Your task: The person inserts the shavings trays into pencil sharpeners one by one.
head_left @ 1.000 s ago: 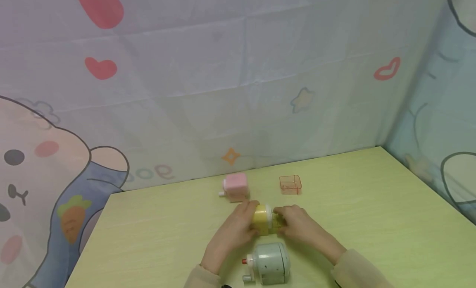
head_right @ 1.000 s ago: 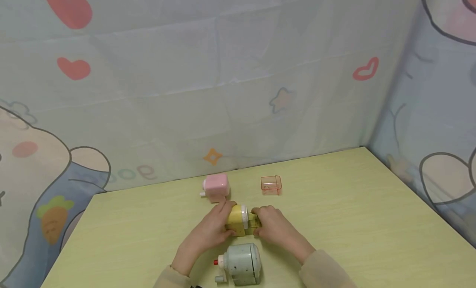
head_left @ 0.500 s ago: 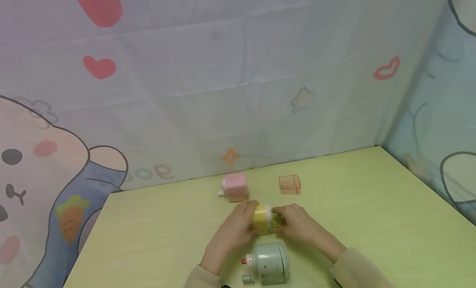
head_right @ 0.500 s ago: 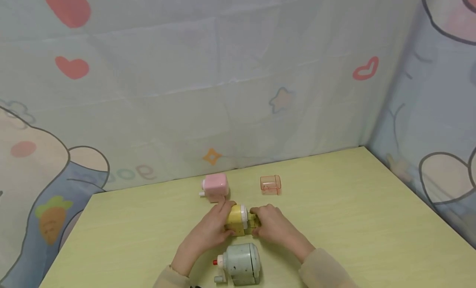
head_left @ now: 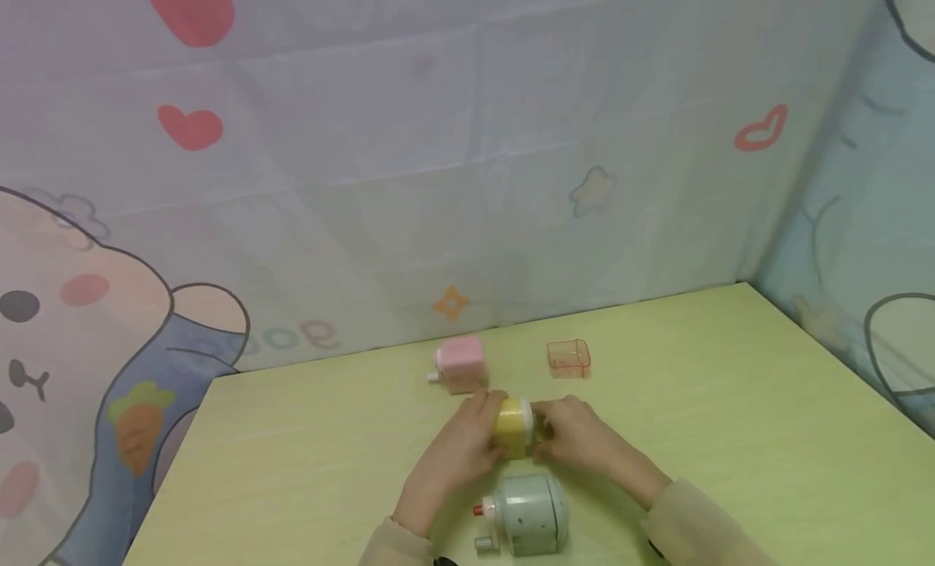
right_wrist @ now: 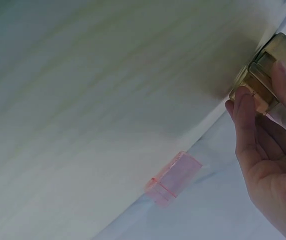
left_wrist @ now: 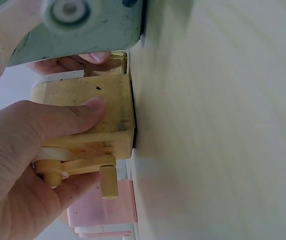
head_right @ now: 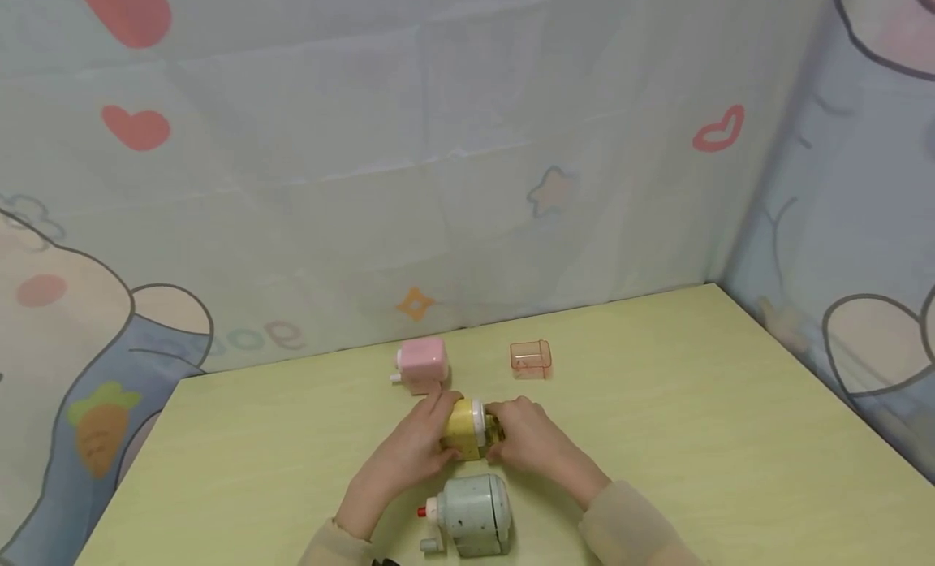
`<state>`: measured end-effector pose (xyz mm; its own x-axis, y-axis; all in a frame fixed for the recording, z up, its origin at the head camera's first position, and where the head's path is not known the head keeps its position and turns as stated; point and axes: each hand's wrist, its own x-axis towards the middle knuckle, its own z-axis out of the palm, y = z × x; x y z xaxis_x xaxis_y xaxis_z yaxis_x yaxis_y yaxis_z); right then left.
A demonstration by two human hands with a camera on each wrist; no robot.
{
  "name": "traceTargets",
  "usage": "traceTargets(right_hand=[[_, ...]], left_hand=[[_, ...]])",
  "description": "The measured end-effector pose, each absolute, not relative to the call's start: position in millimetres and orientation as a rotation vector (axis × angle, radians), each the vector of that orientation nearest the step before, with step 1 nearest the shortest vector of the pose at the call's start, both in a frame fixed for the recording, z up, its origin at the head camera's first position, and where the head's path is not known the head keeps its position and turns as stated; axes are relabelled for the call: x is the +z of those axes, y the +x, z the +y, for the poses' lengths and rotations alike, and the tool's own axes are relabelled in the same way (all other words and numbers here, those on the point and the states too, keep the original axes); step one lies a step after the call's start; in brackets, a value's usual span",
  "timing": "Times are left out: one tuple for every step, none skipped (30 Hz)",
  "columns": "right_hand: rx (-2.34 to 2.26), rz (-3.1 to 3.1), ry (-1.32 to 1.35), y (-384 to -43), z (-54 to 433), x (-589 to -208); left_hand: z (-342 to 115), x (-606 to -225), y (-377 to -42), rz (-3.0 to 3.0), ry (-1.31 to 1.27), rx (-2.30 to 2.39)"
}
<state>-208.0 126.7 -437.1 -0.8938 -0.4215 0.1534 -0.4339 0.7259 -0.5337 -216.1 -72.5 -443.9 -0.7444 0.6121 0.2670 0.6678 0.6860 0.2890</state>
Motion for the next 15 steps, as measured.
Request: traceTargets(right_hand=[[0.908,-2.903,0.711,-208.2,126.3,-437.1],[0.915,-2.908,0.701,-208.2,125.9,-436.9],[0.925,-2.913,0.692,-208.2,125.6,-436.9],[0.933,-2.916,0.683,-208.2,125.3,-436.5],[0.944,-2.92,0.672,-208.1,125.2,-436.4],[0.954,-2.924,0.661,-208.0,125.1,-436.2],[0.962,-2.926,0.655,-207.9,125.1,-435.9],[0.967,-2.926,0.649,-207.8,125.2,-435.8],[0.97,-2.925,0.647,-207.7,125.3,-435.8],[0.969,-2.923,0.647,-207.8,125.5,-435.8],[0.971,-2.922,0.648,-207.9,125.6,-435.9],[0.974,-2.921,0.65,-207.9,125.6,-435.7],[0.976,-2.918,0.654,-207.9,125.6,-435.5],[0.978,-2.915,0.659,-208.1,125.5,-435.5],[0.981,-2.913,0.663,-208.0,125.5,-435.4]], left_hand=[[-72.5,-443.9,-215.9,-2.747,-1.046,-0.557],[-72.5,-443.9,-215.7,-2.747,-1.044,-0.555],[-72.4,-443.8,-215.5,-2.748,-1.042,-0.553],[-72.5,-443.5,-215.5,-2.751,-1.04,-0.556],[-72.5,-443.2,-215.4,-2.754,-1.039,-0.557],[-72.5,-443.1,-215.6,-2.754,-1.04,-0.556],[-72.5,-443.0,-215.5,-2.758,-1.039,-0.557],[-72.4,-442.9,-215.5,-2.76,-1.038,-0.56],[-72.3,-442.9,-215.7,-2.76,-1.038,-0.56],[-72.3,-443.2,-215.9,-2.762,-1.037,-0.56],[-72.2,-443.3,-216.0,-2.763,-1.037,-0.56],[-72.0,-443.4,-216.1,-2.763,-1.037,-0.56],[-71.9,-443.4,-216.1,-2.765,-1.034,-0.563],[-71.7,-443.5,-216.1,-2.764,-1.033,-0.561],[-71.6,-443.7,-216.3,-2.764,-1.034,-0.558]])
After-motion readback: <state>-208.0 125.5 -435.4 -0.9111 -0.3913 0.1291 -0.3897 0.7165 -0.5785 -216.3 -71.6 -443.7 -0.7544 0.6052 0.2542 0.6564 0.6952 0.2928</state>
